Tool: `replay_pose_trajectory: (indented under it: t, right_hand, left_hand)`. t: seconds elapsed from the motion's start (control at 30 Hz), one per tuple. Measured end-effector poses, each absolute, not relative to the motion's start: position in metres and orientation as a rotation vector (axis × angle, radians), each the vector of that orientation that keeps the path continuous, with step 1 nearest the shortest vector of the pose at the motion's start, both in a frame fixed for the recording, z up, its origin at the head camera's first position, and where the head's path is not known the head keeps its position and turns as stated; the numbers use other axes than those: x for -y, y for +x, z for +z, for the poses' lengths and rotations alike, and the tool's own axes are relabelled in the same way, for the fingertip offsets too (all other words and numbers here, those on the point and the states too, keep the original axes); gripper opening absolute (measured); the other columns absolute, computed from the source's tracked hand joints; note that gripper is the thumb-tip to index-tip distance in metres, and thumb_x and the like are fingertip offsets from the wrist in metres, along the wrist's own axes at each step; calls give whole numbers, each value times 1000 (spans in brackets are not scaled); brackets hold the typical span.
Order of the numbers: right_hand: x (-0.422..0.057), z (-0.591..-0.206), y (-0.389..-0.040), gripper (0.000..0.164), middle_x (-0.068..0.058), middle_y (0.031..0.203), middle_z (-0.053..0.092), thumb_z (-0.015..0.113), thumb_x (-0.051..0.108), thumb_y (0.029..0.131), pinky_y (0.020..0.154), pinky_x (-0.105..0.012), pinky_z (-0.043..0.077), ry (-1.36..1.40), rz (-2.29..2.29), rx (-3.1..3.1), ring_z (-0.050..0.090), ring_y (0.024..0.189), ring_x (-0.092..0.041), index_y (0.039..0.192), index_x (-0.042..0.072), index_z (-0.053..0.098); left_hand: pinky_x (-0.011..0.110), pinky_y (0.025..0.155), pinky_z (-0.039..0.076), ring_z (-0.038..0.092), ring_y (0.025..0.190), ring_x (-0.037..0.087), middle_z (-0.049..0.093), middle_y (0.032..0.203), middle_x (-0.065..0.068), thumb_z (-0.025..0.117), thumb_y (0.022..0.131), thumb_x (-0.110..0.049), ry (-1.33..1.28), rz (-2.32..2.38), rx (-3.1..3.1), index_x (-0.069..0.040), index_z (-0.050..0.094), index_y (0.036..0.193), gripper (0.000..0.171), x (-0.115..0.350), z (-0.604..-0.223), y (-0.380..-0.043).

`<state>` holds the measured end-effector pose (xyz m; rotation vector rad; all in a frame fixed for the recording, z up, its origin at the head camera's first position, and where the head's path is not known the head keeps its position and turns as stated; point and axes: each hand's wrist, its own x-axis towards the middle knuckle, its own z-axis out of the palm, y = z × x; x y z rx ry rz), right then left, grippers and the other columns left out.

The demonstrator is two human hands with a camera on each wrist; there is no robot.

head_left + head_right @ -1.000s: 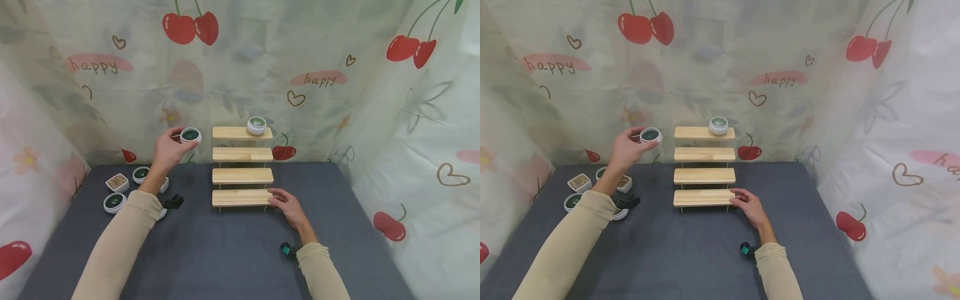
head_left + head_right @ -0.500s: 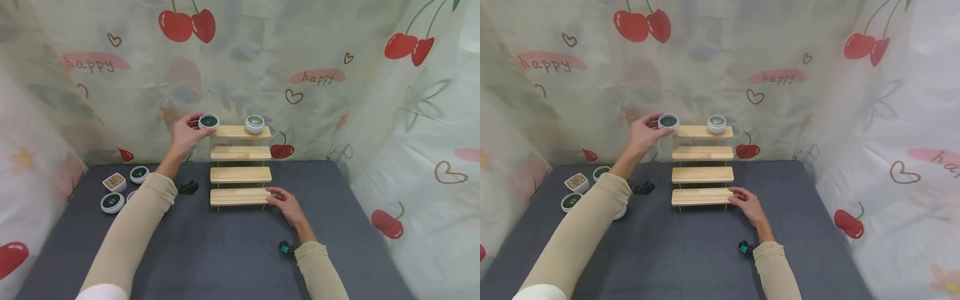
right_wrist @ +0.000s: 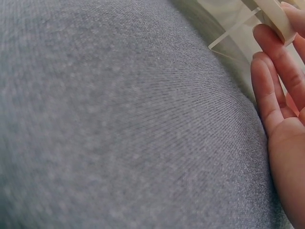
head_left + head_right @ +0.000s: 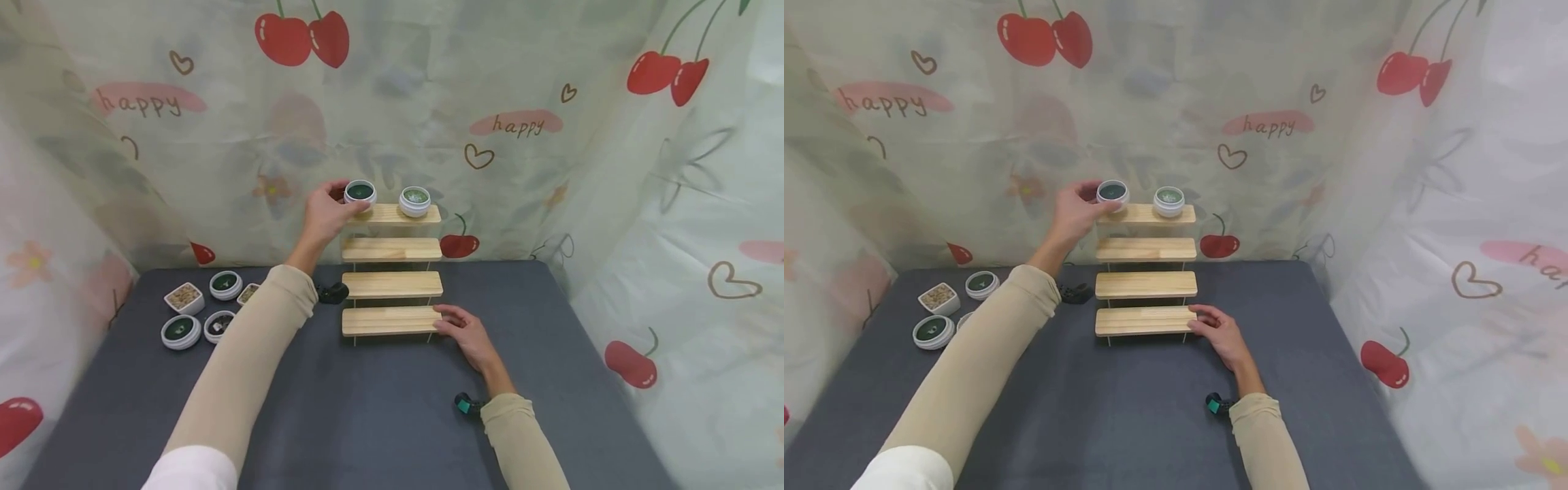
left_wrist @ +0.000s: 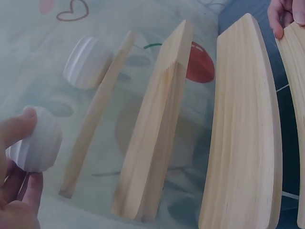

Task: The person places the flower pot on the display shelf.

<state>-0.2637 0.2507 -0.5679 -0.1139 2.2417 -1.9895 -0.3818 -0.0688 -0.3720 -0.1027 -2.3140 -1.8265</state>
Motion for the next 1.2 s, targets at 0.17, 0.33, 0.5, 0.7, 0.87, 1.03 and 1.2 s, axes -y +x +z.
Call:
replay_pose_trajectory:
  t: [0.17, 0.33, 0.5, 0.7, 0.87, 1.03, 1.2]
  right_hand:
    - [-249, -568, -265, 48, 9, 99, 74, 77, 23, 92, 84, -21, 57, -129, -1981, -2256, 69, 93, -5, 135, 7, 63]
    - [-248, -568, -265, 48, 9, 100, 74, 77, 22, 92, 84, -21, 58, -124, -1982, -2244, 69, 93, -5, 135, 7, 63]
    - [-248, -568, -264, 48, 9, 100, 74, 77, 22, 92, 84, -21, 58, -128, -1988, -2242, 69, 92, -5, 135, 6, 63]
    - [-247, -569, -265, 48, 8, 99, 74, 78, 22, 92, 84, -21, 58, -128, -2005, -2241, 69, 92, -5, 134, 5, 64]
    - [-247, -572, -265, 48, 8, 98, 74, 78, 22, 92, 84, -21, 58, -119, -1998, -2241, 69, 92, -5, 135, 6, 64]
    - [-247, -573, -265, 47, 10, 99, 75, 76, 20, 93, 84, -20, 57, -124, -1996, -2239, 68, 92, -4, 136, 5, 63]
    - [-249, -569, -262, 47, 9, 98, 75, 76, 18, 93, 84, -21, 57, -126, -2021, -2242, 68, 92, -4, 135, 4, 63]
  left_hand:
    - [39, 103, 54, 63, 120, 27, 65, 131, 16, 86, 83, -20, -82, -1824, 2318, -3, 60, 137, 62, 64, -373, -385]
    - [39, 104, 54, 63, 120, 26, 66, 132, 15, 86, 83, -19, -71, -1831, 2332, -4, 60, 137, 62, 61, -376, -384]
    - [39, 105, 54, 63, 122, 27, 65, 135, 17, 84, 85, -18, -103, -1813, 2351, -2, 58, 140, 63, 60, -378, -385]
    - [40, 104, 54, 63, 122, 28, 64, 135, 17, 82, 87, -20, -134, -1795, 2377, -2, 56, 142, 64, 61, -379, -386]
    - [40, 105, 53, 61, 125, 28, 62, 138, 15, 84, 85, -23, -132, -1811, 2369, -5, 54, 144, 68, 65, -381, -382]
    - [43, 112, 48, 56, 132, 30, 58, 144, 13, 84, 85, -29, -149, -1754, 2383, -7, 54, 144, 70, 77, -386, -373]
    - [43, 116, 45, 52, 137, 32, 56, 148, 13, 83, 87, -27, -179, -1762, 2357, -7, 53, 145, 69, 94, -396, -362]
